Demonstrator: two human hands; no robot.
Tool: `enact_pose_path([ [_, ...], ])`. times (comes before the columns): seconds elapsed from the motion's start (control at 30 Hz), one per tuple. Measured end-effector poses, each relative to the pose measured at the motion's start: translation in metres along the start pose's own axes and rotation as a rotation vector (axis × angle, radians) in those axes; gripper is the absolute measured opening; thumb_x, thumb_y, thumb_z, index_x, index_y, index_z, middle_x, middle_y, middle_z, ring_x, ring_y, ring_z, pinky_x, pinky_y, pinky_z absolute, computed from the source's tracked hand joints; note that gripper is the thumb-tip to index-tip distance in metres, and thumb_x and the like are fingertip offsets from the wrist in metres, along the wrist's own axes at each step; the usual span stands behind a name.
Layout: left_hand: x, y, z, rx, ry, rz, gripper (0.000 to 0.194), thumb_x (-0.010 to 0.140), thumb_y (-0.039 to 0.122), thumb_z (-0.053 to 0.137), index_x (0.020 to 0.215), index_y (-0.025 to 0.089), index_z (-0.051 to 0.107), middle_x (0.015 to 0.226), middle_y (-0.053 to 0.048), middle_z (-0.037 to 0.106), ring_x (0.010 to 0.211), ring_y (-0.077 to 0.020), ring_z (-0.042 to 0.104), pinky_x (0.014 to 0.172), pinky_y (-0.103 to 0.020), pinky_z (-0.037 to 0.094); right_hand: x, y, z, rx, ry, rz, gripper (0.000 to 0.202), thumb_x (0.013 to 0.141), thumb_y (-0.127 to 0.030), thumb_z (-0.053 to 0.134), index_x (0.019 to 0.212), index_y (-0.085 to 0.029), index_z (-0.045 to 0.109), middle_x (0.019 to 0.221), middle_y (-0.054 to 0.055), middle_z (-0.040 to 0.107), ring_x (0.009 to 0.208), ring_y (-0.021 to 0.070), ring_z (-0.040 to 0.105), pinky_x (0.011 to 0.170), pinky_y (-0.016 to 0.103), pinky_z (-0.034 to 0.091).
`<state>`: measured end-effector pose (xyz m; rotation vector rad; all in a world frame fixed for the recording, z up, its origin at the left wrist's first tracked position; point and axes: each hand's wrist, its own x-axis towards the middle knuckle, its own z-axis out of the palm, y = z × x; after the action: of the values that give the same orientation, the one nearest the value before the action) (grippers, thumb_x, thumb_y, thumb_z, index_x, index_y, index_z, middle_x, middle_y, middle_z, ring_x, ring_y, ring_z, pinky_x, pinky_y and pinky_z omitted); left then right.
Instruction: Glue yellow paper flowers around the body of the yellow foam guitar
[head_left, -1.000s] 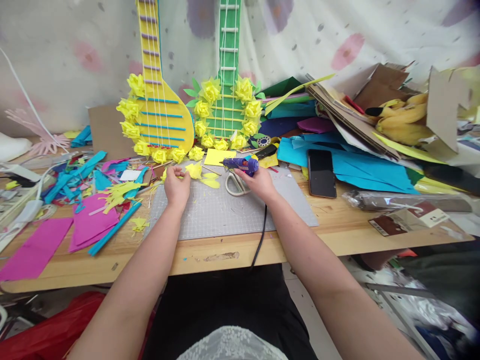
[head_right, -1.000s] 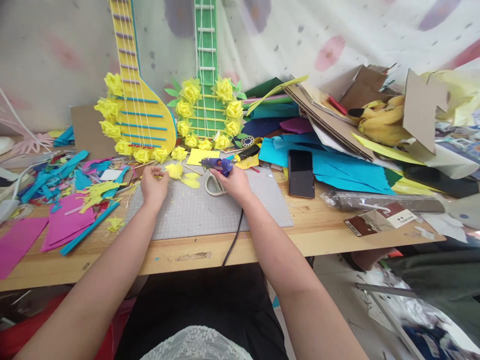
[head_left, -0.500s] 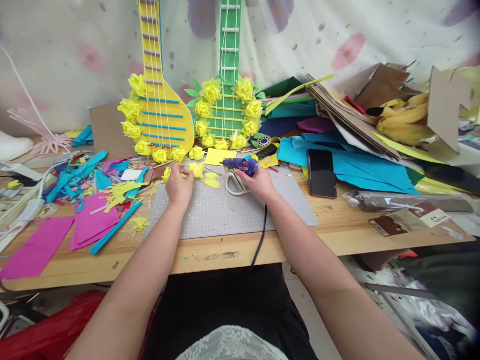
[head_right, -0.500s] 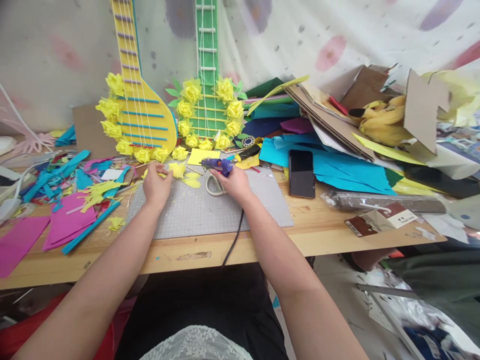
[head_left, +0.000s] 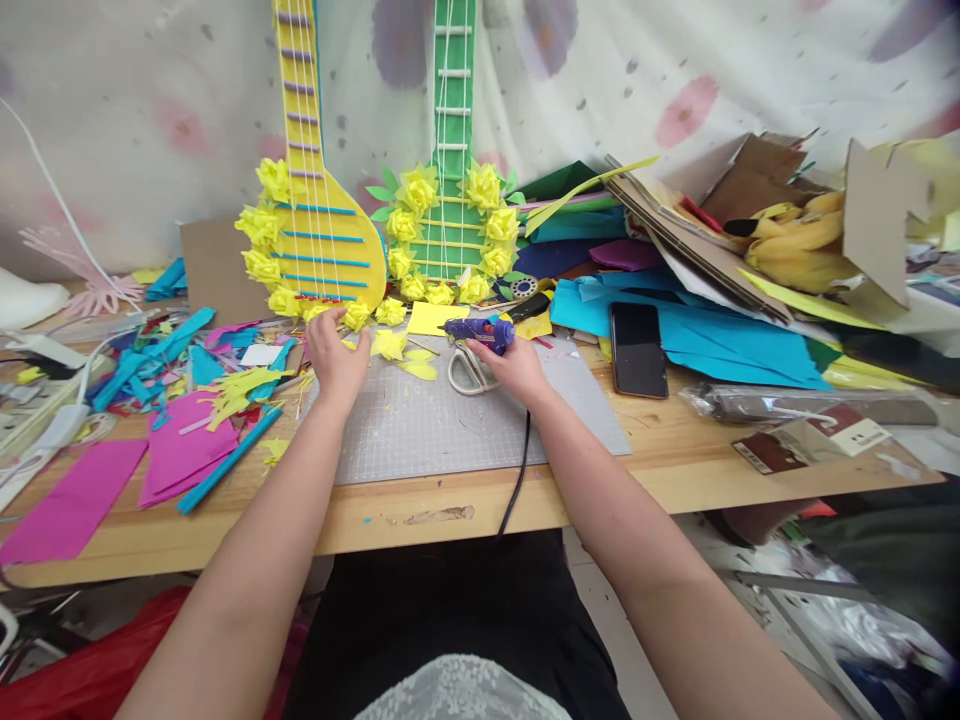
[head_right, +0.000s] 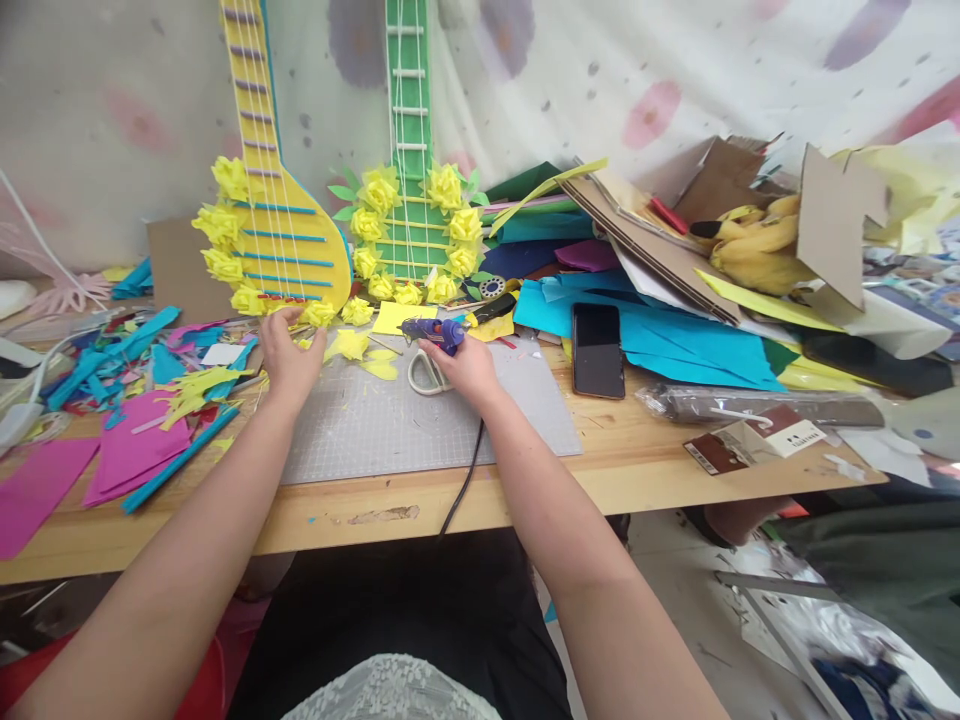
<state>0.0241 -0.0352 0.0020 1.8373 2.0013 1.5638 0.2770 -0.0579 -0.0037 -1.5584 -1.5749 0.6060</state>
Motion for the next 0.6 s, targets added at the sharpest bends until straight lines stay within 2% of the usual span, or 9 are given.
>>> enact_pose_path([
  [0.13, 0.023, 0.005, 0.006, -0.011, -0.242, -0.025, 0.038, 0.059, 0.017, 0.071, 0.093, 0.022, 0.055, 0.107, -0.010, 0.059, 0.111, -0.0287, 0.052, 0.103, -0.044, 0.035, 0.001, -0.001, -0.001, 0.008, -0.015, 0.040, 0.036, 0.076, -0.048, 0.062, 0.091, -0.017, 0.072, 0.086, 0.010, 0.073, 0.090, 0.0270, 0.068, 0.078, 0.036, 0.050],
  [0.27, 0.032, 0.005, 0.017, -0.033, -0.415, -0.094, 0.046, 0.051, 0.011, 0.074, 0.093, 0.021, 0.056, 0.095, -0.006, 0.061, 0.096, -0.0257, 0.059, 0.092, -0.041, 0.043, 0.002, -0.001, -0.002, 0.013, -0.007, 0.046, 0.039, 0.075, -0.052, 0.062, 0.092, -0.018, 0.072, 0.085, 0.009, 0.073, 0.089, 0.0264, 0.067, 0.079, 0.036, 0.050],
  [0.4, 0.031, -0.002, 0.024, -0.038, -0.448, -0.182, 0.050, 0.049, 0.006, 0.072, 0.095, 0.021, 0.057, 0.087, -0.004, 0.061, 0.084, -0.0232, 0.061, 0.084, -0.038, 0.046, 0.002, -0.001, -0.003, -0.021, 0.005, 0.059, 0.043, 0.075, -0.055, 0.061, 0.094, -0.017, 0.072, 0.086, 0.010, 0.072, 0.089, 0.0271, 0.067, 0.079, 0.036, 0.050],
  [0.6, 0.034, -0.004, 0.025, -0.122, -0.439, -0.335, 0.044, 0.049, 0.008, 0.071, 0.089, 0.019, 0.057, 0.080, -0.003, 0.062, 0.078, -0.0210, 0.062, 0.079, -0.036, 0.047, 0.001, -0.003, -0.004, -0.011, -0.002, 0.051, 0.043, 0.075, -0.054, 0.062, 0.093, -0.017, 0.072, 0.086, 0.009, 0.072, 0.090, 0.0266, 0.067, 0.080, 0.035, 0.050],
])
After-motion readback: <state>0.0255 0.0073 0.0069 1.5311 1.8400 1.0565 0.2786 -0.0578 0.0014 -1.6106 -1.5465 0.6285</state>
